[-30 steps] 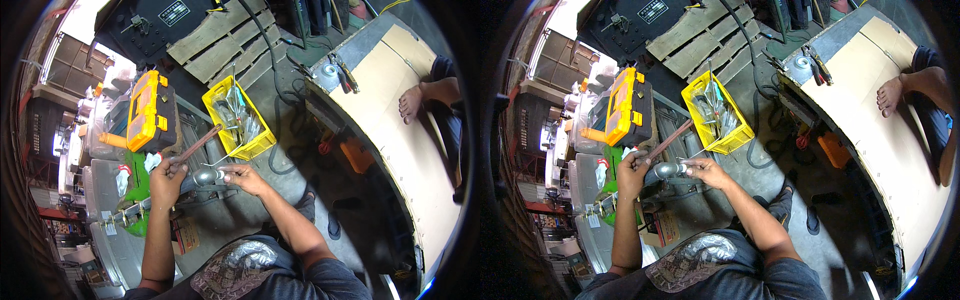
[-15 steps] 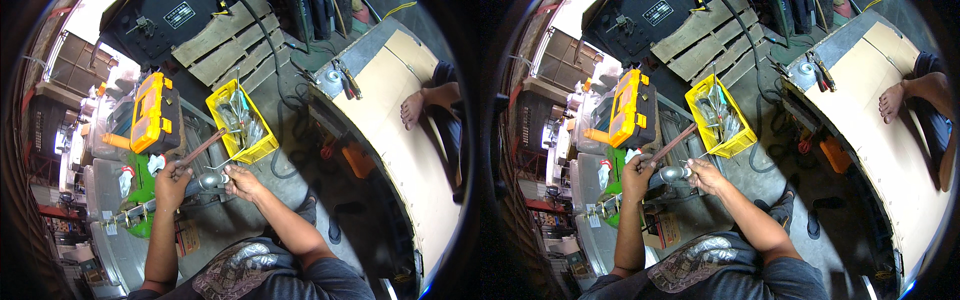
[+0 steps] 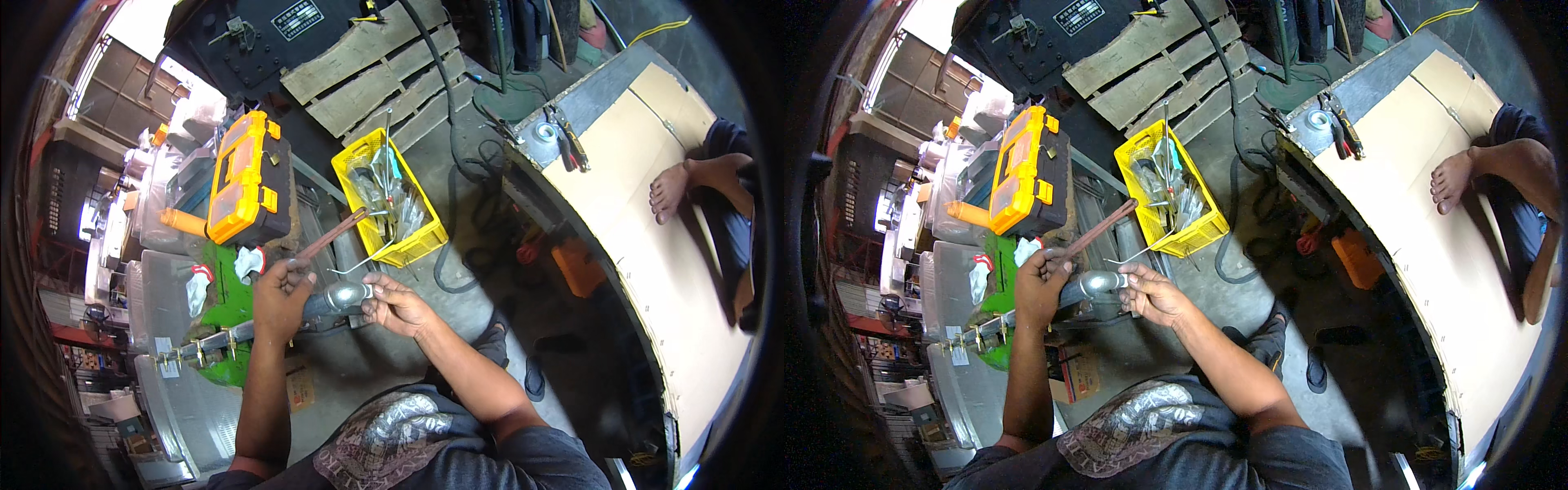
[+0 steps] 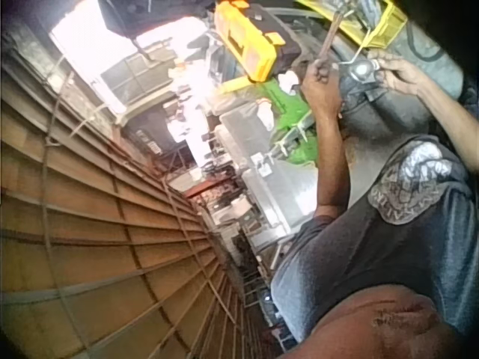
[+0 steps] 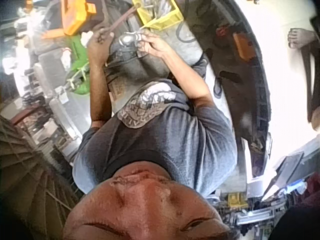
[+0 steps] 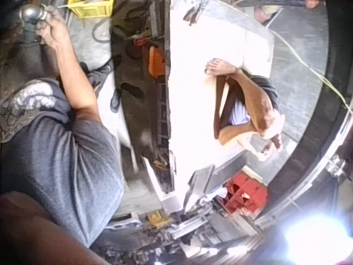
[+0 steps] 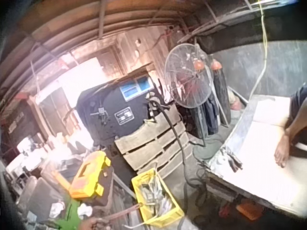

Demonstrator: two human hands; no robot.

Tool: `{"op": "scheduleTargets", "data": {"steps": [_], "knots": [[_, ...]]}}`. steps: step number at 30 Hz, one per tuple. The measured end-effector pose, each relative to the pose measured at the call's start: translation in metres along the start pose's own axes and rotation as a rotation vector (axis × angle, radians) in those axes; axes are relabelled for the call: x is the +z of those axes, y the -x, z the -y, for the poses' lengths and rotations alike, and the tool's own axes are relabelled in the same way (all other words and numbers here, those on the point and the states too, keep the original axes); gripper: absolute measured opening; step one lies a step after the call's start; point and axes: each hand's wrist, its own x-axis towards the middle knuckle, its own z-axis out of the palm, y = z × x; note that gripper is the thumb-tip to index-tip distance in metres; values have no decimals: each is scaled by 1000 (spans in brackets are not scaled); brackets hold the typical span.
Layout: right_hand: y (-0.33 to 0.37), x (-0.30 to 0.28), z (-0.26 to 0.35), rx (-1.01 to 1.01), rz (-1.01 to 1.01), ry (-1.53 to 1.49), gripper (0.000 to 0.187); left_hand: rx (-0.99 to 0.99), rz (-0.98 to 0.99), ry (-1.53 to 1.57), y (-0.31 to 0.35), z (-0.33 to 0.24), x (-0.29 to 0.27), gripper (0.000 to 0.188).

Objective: The person handles a metal pipe assembly, wraps sealant tape around a pipe end, and uses pliers to tighten a fitting. They then attach a metal elbow fitting to the pipe and tighten it by hand.

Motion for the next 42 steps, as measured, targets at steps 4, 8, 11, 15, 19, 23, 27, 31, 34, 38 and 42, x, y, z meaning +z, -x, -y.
{"op": "scheduleTargets", "data": {"steps": [4, 8, 11, 15, 19, 23, 27, 31, 34, 38, 42], "knots": [[-14, 0, -8, 83, -36, -65, 30, 2, -5, 110, 1, -1, 1, 22], [-7, 6, -3, 104, -29, -69, 31, -13, -11, 153, 1, 3, 2, 22], [3, 31, -3, 8, -294, -1, 26, -17, -25, 137, 2, 6, 1, 22], [1, 7, 0, -24, -187, 14, 24, -7, 4, 125, 1, 4, 2, 20], [-7, -9, 10, 154, 22, 0, 25, 39, -30, 97, 0, 6, 3, 20], [0, 11, 10, 114, -197, 75, 26, 65, -67, 138, 1, 10, 5, 21], [2, 50, 6, 9, -442, 127, 29, 11, -73, 137, 4, 4, 2, 20], [-3, 12, 17, 113, -194, 152, 30, 24, -65, 140, 1, 0, 6, 19], [-4, 3, 19, 238, -150, 134, 31, 52, -80, 136, 0, 8, 6, 18], [3, 40, 11, 35, -356, 150, 30, 13, -77, 140, 2, 7, 3, 18], [1, 14, 12, 69, -218, 120, 28, 2, -66, 147, 2, -2, 6, 18]]}}
